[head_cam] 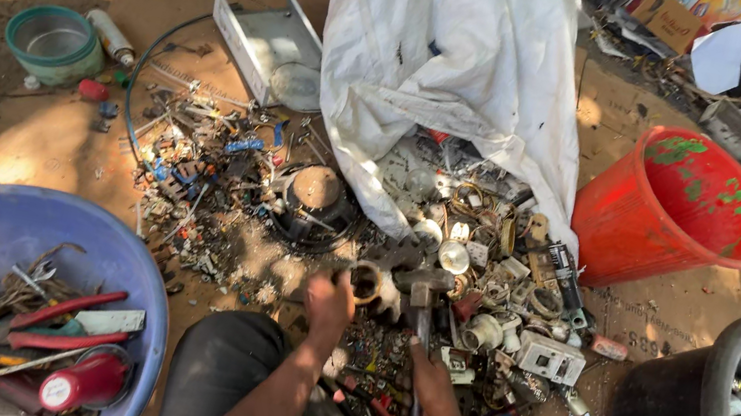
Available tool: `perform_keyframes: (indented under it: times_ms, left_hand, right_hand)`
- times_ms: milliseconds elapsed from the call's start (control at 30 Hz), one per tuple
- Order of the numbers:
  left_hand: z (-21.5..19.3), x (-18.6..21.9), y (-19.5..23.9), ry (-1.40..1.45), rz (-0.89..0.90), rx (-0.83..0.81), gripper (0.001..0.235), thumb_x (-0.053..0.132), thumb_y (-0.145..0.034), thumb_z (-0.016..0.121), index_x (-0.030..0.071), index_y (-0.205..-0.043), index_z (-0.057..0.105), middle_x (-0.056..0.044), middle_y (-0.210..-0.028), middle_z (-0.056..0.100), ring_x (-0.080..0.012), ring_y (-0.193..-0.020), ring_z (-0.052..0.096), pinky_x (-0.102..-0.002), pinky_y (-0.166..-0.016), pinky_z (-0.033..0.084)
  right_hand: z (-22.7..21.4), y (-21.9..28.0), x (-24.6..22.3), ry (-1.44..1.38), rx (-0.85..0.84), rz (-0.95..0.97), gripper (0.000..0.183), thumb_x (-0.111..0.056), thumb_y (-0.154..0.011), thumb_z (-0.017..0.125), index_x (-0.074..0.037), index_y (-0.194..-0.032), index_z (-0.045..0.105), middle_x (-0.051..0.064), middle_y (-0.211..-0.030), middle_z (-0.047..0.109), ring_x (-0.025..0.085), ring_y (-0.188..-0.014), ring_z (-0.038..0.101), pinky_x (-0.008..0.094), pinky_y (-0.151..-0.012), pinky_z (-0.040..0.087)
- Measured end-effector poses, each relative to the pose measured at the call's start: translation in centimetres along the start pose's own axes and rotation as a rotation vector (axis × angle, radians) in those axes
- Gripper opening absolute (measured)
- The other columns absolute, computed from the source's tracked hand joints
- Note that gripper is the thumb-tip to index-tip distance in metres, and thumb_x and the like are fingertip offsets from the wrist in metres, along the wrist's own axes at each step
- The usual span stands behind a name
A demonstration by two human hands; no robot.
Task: The person sits on the ground and uses a hammer to repeatedly strike a cylindrical metal component, likely a motor or transformer, to break it apart. The person holds the object with one hand and strikes it with the other, working to separate the internal parts from the casing.
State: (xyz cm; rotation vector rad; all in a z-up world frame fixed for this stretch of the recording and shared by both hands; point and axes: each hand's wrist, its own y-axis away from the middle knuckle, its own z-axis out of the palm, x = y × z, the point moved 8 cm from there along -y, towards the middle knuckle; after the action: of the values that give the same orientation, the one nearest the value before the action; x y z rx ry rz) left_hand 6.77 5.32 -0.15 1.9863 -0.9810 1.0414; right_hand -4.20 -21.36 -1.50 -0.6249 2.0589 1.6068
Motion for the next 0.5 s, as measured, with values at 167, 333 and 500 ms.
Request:
perform_keyframes:
  times_ms: [167,333,500]
  left_hand:
    - [3.1,-4.1,-0.5,0.511,-0.502,-0.179,0.03,0.016,-0.095,0.068,0.006,-0.123,0.062,-0.015,-0.102,0.074,-0.0233,-0.083,0.066,-0.038,-0.077,0.059]
    - [-0.7,3.4,4.6,0.231,0.301,-0.21,0.026,0.024,-0.101,0.067,0.0,-0.107,0.074,-0.014,-0.093,0.071,-0.02,-0.079,0.061,-0.04,-0.07,0.05]
    - [-0.3,5.5,8.2,0.291,0.315,-0.439,0.028,0.025,-0.1,0.064,0.0,-0.104,0.073,-0.011,-0.085,0.07,-0.0198,-0.07,0.059,-0.039,-0.066,0.048]
  right_hand:
    - [0.0,3.5,-3.1,0.331,0.14,-0.284,0.062,-0.051,-0.098,0.062,0.001,-0.131,0.057,0.012,-0.077,0.068,0.026,-0.068,0.066,0.044,-0.067,0.052]
    - [0.5,10.0,-9.3,0.51,0.438,-1.077,0.051,-0.04,-0.098,0.066,0.0,-0.13,0.062,0.021,-0.109,0.07,0.034,-0.094,0.068,0.042,-0.078,0.054]
    - [-0.7,6.7,-6.4,-0.023,0.046,-0.449,0.039,-0.03,-0.098,0.067,0.004,-0.114,0.074,0.021,-0.082,0.07,0.027,-0.065,0.064,0.038,-0.059,0.05]
